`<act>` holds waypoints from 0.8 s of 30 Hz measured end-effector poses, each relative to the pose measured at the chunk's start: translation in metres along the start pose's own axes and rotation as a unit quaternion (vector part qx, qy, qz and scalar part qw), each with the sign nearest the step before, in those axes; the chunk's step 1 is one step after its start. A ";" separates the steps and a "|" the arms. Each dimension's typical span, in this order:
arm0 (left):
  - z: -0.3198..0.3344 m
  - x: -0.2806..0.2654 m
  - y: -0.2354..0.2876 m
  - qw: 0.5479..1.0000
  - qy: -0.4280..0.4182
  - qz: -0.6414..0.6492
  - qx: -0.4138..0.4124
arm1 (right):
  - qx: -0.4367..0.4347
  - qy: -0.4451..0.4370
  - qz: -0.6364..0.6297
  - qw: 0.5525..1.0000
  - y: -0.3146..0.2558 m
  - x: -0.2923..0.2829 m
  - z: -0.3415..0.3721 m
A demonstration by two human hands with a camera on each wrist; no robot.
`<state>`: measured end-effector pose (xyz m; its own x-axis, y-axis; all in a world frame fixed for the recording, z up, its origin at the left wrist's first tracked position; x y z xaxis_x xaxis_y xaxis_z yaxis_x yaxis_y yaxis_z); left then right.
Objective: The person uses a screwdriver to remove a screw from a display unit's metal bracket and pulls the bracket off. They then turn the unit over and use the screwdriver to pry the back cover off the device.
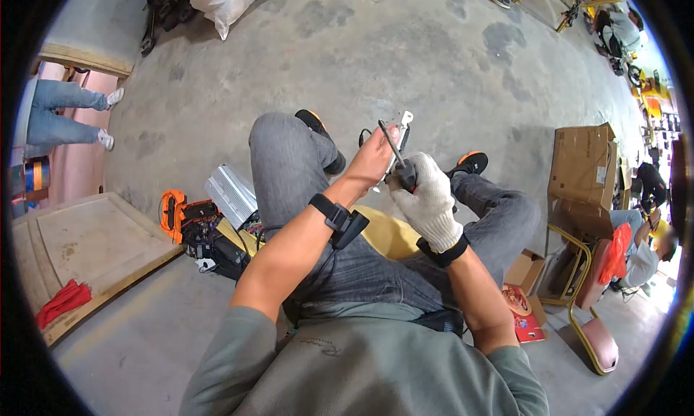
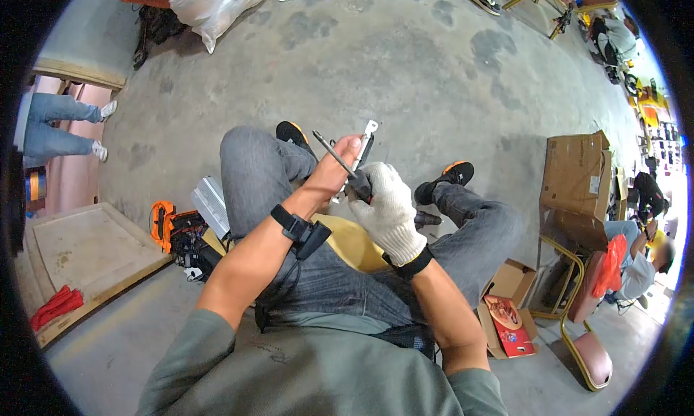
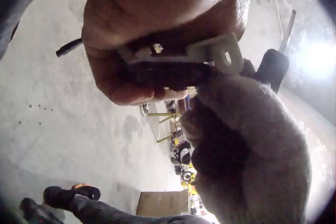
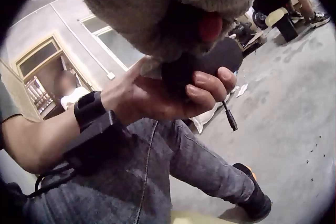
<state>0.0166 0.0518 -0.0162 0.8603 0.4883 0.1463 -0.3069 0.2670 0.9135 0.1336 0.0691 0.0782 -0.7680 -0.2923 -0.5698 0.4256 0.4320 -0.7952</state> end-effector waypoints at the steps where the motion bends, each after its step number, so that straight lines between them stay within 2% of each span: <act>1: 0.000 0.000 0.001 1.000 -0.004 -0.004 -0.005 | 0.003 -0.015 0.012 1.000 0.002 0.001 -0.001; 4: -0.002 -0.001 -0.012 0.999 -0.006 -0.015 -0.048 | 0.026 -0.038 0.009 0.999 0.005 0.002 0.000; 8: -0.007 -0.002 -0.024 0.999 0.015 -0.015 -0.035 | 0.078 -0.069 -0.005 0.995 0.007 0.001 -0.001; 12: -0.003 0.002 -0.023 0.995 -0.043 -0.023 -0.085 | 0.048 -0.063 -0.031 0.996 0.009 0.002 0.000; 14: -0.001 0.004 -0.022 0.992 -0.054 -0.015 -0.110 | -0.007 -0.028 -0.009 1.000 0.005 0.000 -0.001; 15: -0.002 0.003 -0.023 0.994 -0.047 -0.016 -0.099 | -0.005 -0.029 -0.009 1.000 0.004 -0.001 0.000; 17: -0.002 0.001 -0.025 0.995 -0.040 -0.018 -0.092 | 0.053 -0.072 -0.002 0.996 0.009 0.002 0.002; 19: -0.001 0.002 -0.026 0.990 -0.072 -0.028 -0.116 | 0.058 -0.084 -0.005 0.995 0.009 0.000 0.002; 20: -0.002 0.001 -0.027 0.990 -0.071 -0.027 -0.118 | 0.058 -0.094 -0.006 0.994 0.008 0.000 0.001; 21: -0.001 0.002 -0.031 0.986 -0.090 -0.025 -0.137 | 0.002 -0.045 -0.010 0.999 -0.001 -0.004 -0.003; 24: -0.002 -0.002 -0.028 0.982 -0.095 0.004 -0.162 | -0.004 -0.060 0.025 0.998 0.003 -0.003 0.000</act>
<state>0.0224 0.0451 -0.0431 0.9086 0.3351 0.2491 -0.4003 0.5291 0.7482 0.1370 0.0717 0.0777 -0.6827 -0.3709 -0.6295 0.4572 0.4553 -0.7640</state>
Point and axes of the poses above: each hand's wrist, its own z-axis away from the middle knuckle, its own x-axis out of the palm, y = z × x, the point moved 6 cm from there along -z, towards the middle knuckle, and after that the axes turned 11 degrees about y, right-handed, at the moved point
